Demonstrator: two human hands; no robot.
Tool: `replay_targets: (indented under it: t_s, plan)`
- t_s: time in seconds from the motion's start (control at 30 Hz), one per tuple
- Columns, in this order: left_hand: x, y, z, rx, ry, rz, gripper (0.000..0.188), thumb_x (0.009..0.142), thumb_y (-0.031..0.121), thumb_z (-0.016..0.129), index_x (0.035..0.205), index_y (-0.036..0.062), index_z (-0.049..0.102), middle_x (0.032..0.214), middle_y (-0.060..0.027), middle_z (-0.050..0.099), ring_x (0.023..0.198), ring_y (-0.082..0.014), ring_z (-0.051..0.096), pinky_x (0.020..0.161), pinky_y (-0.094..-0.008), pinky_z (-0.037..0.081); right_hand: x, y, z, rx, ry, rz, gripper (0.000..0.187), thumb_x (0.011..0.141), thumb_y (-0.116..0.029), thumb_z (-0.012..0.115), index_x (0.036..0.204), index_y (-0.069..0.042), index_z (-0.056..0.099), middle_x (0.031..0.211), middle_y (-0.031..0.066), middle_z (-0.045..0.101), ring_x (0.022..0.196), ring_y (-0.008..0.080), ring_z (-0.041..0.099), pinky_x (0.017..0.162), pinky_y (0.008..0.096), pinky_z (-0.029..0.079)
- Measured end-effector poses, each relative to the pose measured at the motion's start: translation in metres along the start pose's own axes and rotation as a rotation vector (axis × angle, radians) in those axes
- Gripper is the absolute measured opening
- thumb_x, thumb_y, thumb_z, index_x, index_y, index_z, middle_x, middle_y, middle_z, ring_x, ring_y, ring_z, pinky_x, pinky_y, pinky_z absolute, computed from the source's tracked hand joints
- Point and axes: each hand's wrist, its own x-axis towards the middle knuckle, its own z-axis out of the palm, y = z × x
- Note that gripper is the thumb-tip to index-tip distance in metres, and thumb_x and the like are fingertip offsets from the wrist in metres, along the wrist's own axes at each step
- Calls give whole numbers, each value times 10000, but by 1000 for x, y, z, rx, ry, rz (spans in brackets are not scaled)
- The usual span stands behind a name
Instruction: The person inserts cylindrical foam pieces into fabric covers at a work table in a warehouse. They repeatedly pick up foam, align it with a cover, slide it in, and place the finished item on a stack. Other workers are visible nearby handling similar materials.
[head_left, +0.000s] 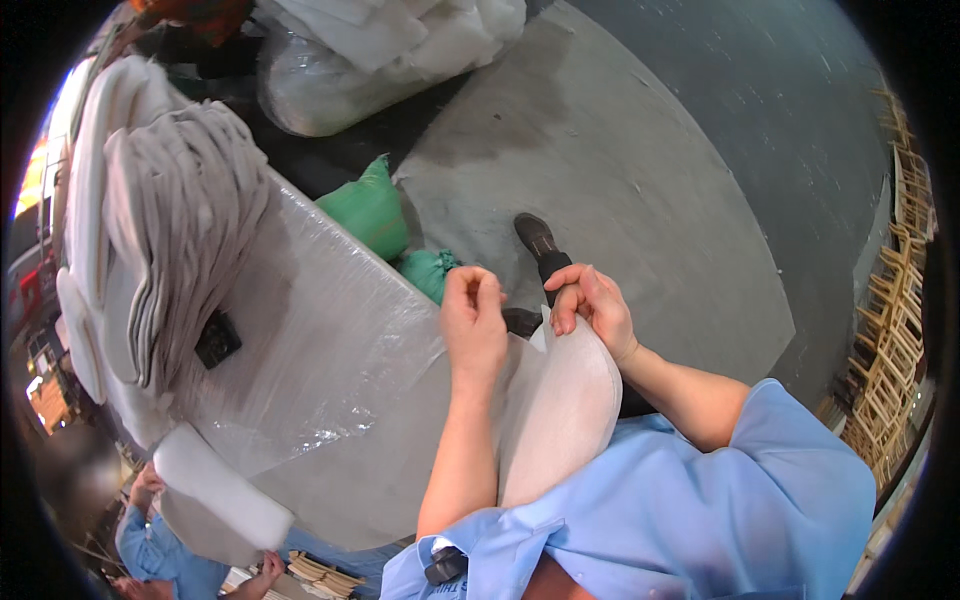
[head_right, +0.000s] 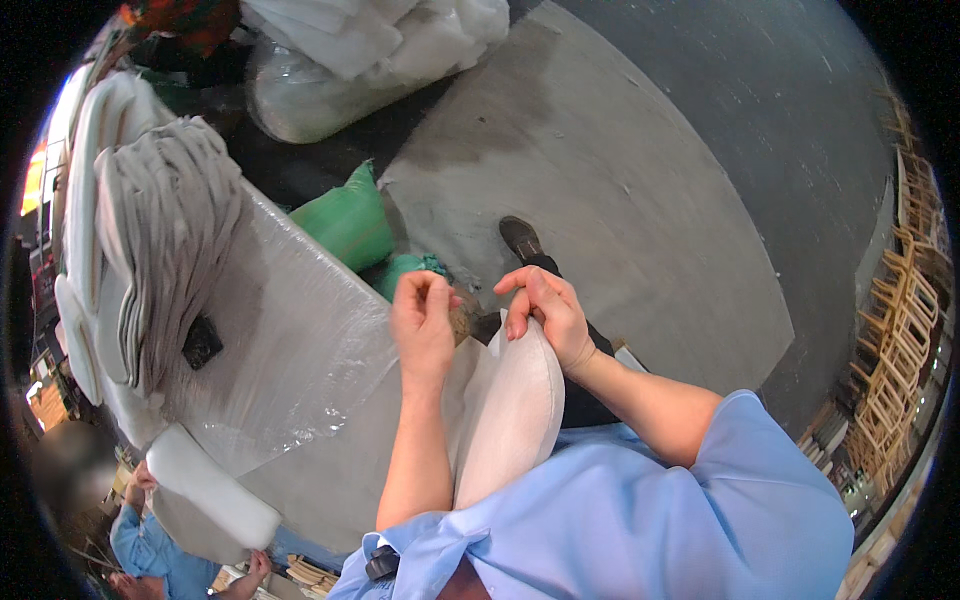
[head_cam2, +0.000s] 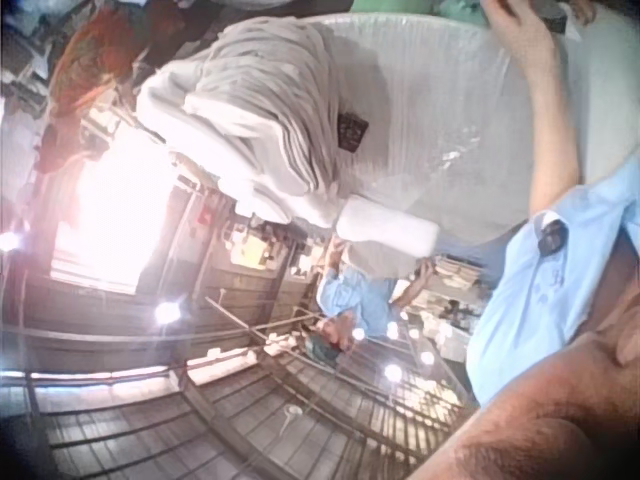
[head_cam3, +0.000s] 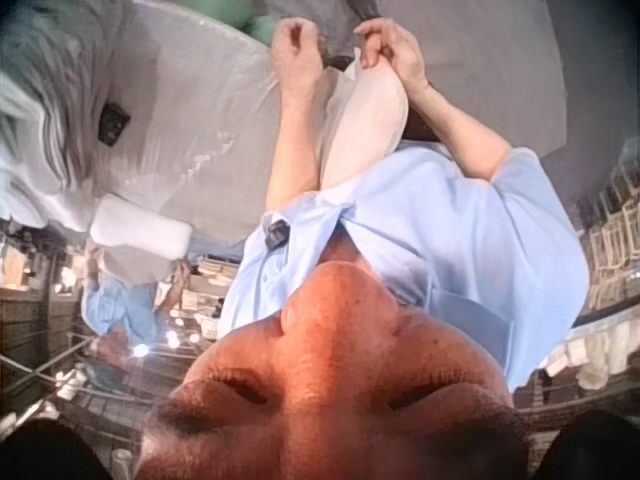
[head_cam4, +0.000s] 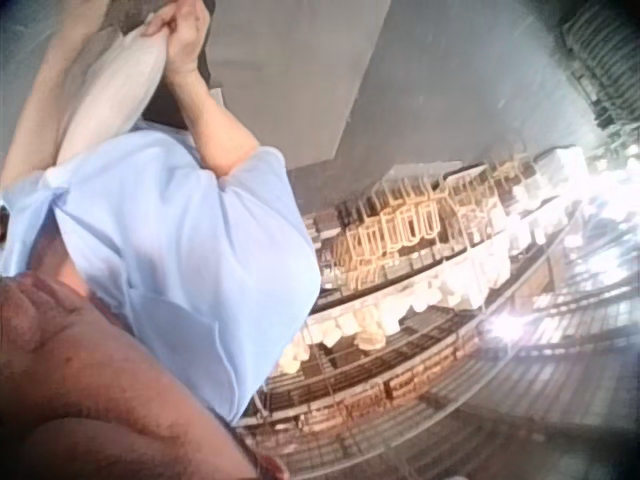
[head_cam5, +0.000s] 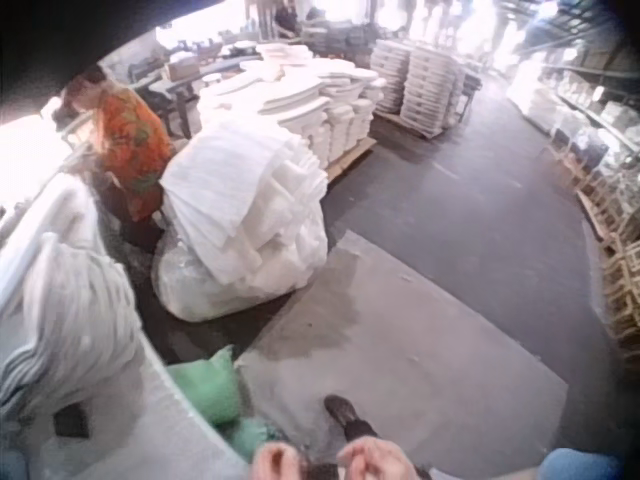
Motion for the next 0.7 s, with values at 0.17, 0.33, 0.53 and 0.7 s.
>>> replay_targets:
  t_s: [0.17, 0.33, 0.53, 0.7]
  plan:
    - [-76, -13, -63, 318, 14, 102, 187, 1040, 124, 679, 1179, 5, 642, 932, -37, 638, 848, -146, 598, 809, -302, 513, 4, 0, -1, -21, -76, 30, 512, 1150, -428, 456, 1028, 25, 662, 591, 48, 578, 577, 154, 591, 606, 298, 504]
    - [-170, -50, -108, 385, 169, -46, 362, 1021, 212, 729, 1291, -12, 642, 1041, -83, 686, 976, -153, 620, 887, -340, 521, -11, -9, 31, 4, -218, -43, 485, 1137, -395, 491, 944, 15, 664, 554, 51, 553, 536, 157, 560, 576, 301, 487]
    - [-210, -51, -130, -48, 62, -332, 393, 1052, 319, 709, 1270, -7, 685, 1104, -76, 716, 1001, -132, 625, 892, -316, 518, -21, -18, 82, 27, -443, -118, 496, 1119, -422, 548, 906, 8, 671, 538, 63, 551, 483, 170, 539, 545, 323, 485]
    - [-222, -56, -136, -140, 206, -236, 304, 1037, 297, 719, 1127, 6, 707, 988, -27, 720, 899, -155, 633, 834, -338, 529, -29, -29, 117, 13, -490, -137, 515, 1106, -461, 573, 877, -13, 683, 514, 63, 541, 453, 187, 549, 535, 333, 502]
